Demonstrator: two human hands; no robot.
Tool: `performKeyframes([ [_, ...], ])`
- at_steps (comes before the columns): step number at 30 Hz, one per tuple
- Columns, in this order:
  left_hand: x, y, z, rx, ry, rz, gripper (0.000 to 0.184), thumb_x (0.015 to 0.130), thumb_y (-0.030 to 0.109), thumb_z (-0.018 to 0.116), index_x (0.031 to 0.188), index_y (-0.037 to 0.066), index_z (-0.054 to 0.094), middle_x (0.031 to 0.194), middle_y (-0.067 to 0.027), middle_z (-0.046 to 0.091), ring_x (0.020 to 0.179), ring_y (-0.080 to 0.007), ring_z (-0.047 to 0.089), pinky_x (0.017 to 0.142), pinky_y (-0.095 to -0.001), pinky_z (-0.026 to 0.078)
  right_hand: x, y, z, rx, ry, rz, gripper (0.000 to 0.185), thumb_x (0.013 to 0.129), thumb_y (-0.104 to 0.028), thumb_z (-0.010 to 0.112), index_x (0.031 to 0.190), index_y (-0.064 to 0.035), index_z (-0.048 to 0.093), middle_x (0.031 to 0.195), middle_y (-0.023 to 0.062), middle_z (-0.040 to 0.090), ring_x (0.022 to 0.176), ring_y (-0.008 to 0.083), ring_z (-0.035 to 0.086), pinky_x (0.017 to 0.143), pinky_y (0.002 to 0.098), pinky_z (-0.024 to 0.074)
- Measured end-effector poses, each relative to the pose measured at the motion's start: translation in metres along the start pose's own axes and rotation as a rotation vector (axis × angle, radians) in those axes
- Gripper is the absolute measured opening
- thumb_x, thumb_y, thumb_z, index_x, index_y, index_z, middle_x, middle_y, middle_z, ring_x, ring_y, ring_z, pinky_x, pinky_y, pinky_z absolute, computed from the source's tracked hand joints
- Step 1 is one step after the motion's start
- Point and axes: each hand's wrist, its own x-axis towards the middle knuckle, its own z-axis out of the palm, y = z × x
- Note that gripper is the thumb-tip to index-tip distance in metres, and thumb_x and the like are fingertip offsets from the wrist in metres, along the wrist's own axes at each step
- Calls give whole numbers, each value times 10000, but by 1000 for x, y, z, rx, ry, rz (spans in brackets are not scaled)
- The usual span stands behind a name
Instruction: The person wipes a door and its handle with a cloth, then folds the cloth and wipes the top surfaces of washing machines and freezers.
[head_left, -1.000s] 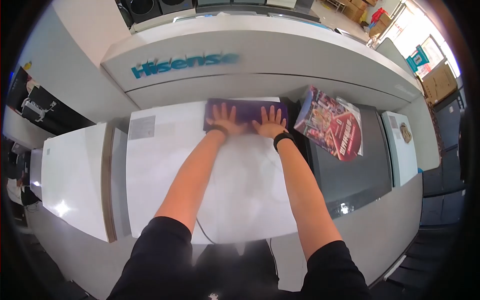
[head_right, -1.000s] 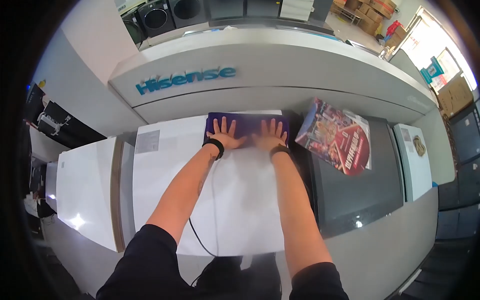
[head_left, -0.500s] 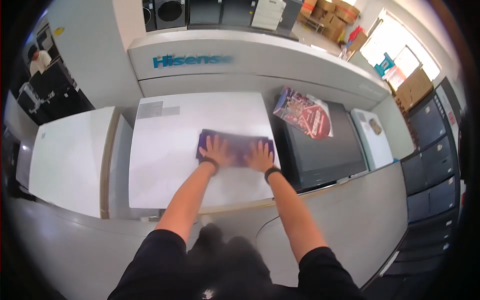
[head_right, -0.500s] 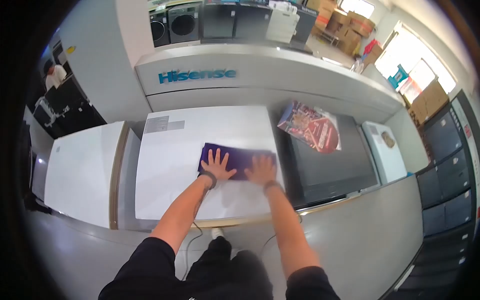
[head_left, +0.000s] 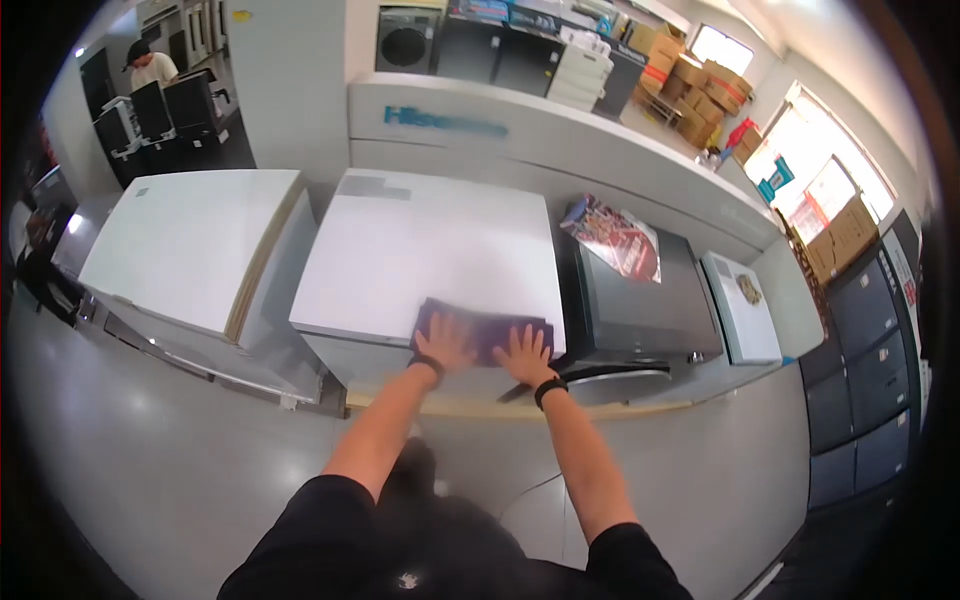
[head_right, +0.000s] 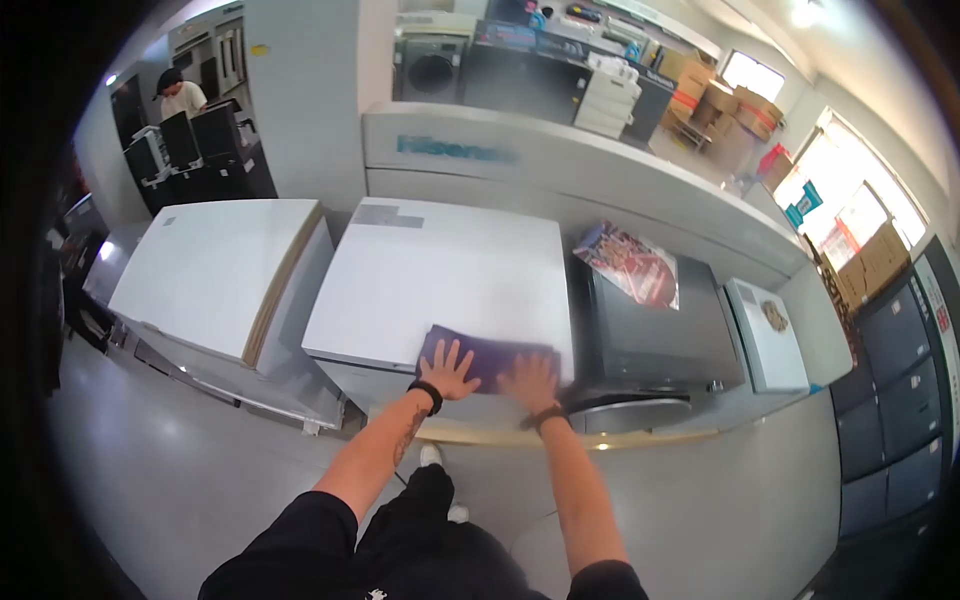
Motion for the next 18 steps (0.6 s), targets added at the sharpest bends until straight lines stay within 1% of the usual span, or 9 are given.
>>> performKeyframes([
  [1,-6,-5,2,-15,3,-3,779,930,649,306,1556,238,90,1621,-88,-73,1473,-366,-117,1115,-664,57,-3,-12,-5,46,-30,4,833,917,-650,377,1542,-139,168,1596,212,58,1460,447,6,1144,615,53],
  [4,-21,-20,4,-51,14,-13,734,948,627,280,1554,252,105,1623,-76,-64,1475,-363,-110,1122,-658,54,-6,-28,-2,79,-42,-32,843,915,-669,348,1541,-131,175,1594,218,67,1458,455,7,1143,618,48],
  [5,-24,-26,3,-70,21,-18,724,951,622,278,1553,258,108,1623,-74,-64,1475,-362,-109,1123,-658,54,-8,-32,-2,55,-31,-51,846,917,-676,329,1540,-124,177,1593,222,61,1456,461,5,1142,621,62],
  [7,-25,-37,-1,-103,36,-44,697,959,609,269,1551,278,107,1623,-71,-64,1475,-362,-107,1117,-671,56,-2,-43,-9,-23,-67,-76,850,919,-674,328,1544,-126,151,1595,219,44,1457,459,-5,1143,618,63],
  [10,-20,-48,-9,-68,11,-117,694,962,603,261,1552,275,97,1622,-73,-62,1476,-360,-104,1109,-684,51,11,-57,-12,-71,-81,-96,856,918,-674,333,1548,-134,126,1596,216,30,1457,457,-8,1142,620,65],
  [14,2,-57,-30,-93,-73,-185,746,931,647,281,1552,285,83,1622,-70,-74,1476,-359,-107,1096,-698,36,29,-75,-16,-79,-19,-72,852,918,-668,353,1549,-143,126,1595,212,45,1457,455,9,1136,630,84],
  [15,9,-59,-31,-63,-58,-192,777,910,675,299,1552,294,81,1621,-69,-85,1475,-367,-105,1083,-714,33,31,-83,-25,-95,-61,-46,864,910,-672,368,1550,-145,122,1597,205,43,1460,445,2,1134,629,103],
  [18,28,-57,-51,-23,-62,-246,785,905,682,307,1552,299,79,1619,-71,-97,1473,-377,-107,1073,-727,31,57,-90,-37,-94,-103,-32,888,900,-686,369,1553,-147,102,1601,203,16,1459,449,-30,1132,632,86],
])
